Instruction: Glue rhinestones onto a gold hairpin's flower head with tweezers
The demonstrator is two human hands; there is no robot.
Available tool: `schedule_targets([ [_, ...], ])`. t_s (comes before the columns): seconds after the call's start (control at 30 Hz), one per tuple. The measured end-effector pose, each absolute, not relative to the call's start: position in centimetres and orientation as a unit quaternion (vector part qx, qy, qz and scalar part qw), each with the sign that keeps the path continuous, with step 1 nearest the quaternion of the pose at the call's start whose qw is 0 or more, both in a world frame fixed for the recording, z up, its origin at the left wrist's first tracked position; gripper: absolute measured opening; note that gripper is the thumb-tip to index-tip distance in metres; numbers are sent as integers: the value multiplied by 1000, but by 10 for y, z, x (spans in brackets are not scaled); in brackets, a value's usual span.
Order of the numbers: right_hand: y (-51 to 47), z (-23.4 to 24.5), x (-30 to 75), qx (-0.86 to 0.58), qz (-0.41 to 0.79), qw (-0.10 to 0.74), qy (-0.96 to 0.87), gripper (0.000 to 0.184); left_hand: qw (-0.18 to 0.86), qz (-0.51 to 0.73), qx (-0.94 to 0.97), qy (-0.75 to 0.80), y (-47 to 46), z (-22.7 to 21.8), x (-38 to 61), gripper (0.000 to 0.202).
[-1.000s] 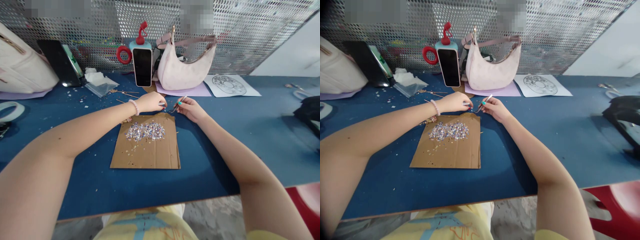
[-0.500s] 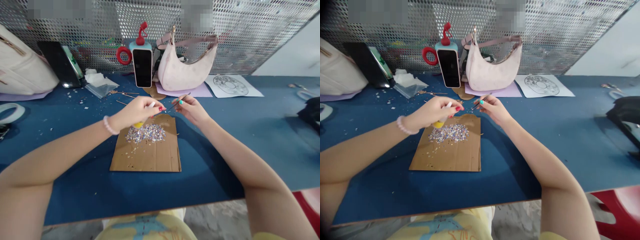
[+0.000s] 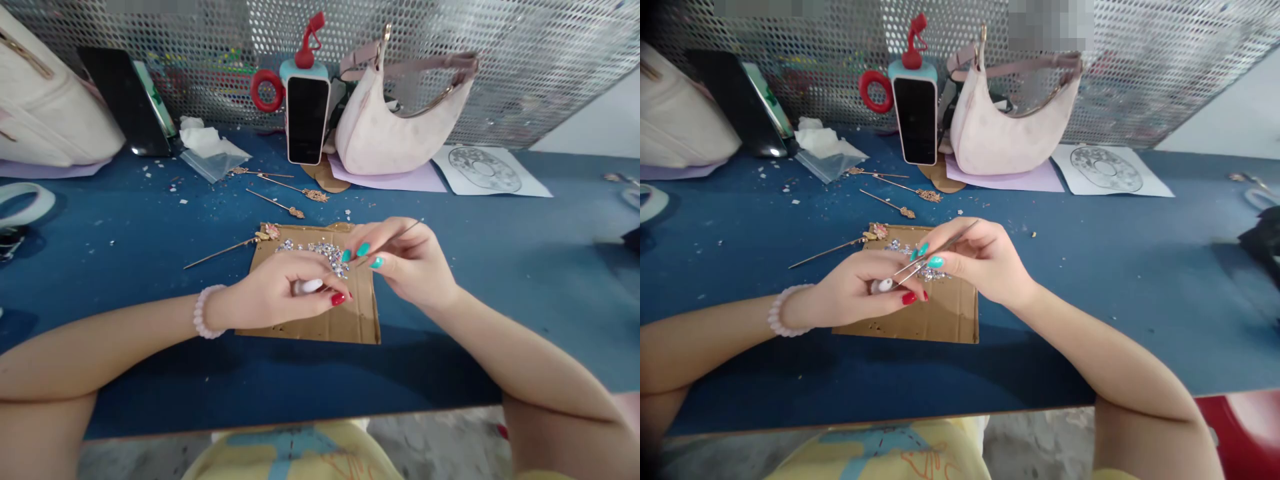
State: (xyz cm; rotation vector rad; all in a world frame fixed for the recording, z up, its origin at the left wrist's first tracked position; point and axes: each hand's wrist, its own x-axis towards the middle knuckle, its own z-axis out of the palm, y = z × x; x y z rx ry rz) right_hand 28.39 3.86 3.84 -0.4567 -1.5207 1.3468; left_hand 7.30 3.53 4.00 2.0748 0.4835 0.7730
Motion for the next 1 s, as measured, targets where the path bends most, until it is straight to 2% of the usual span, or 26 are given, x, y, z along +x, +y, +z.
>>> schedule_targets([
  [0.43,37,35,283,-189,541,516,-637,11,409,320,838,169,32,34,72,14],
  [0.77,34,44,286,-180,434,511,-720,8,379,315,855,161,30,35,71,15],
  [1.0,28,47,281,-196,455,514,-700,5,377,312,859,151,29,34,71,17],
])
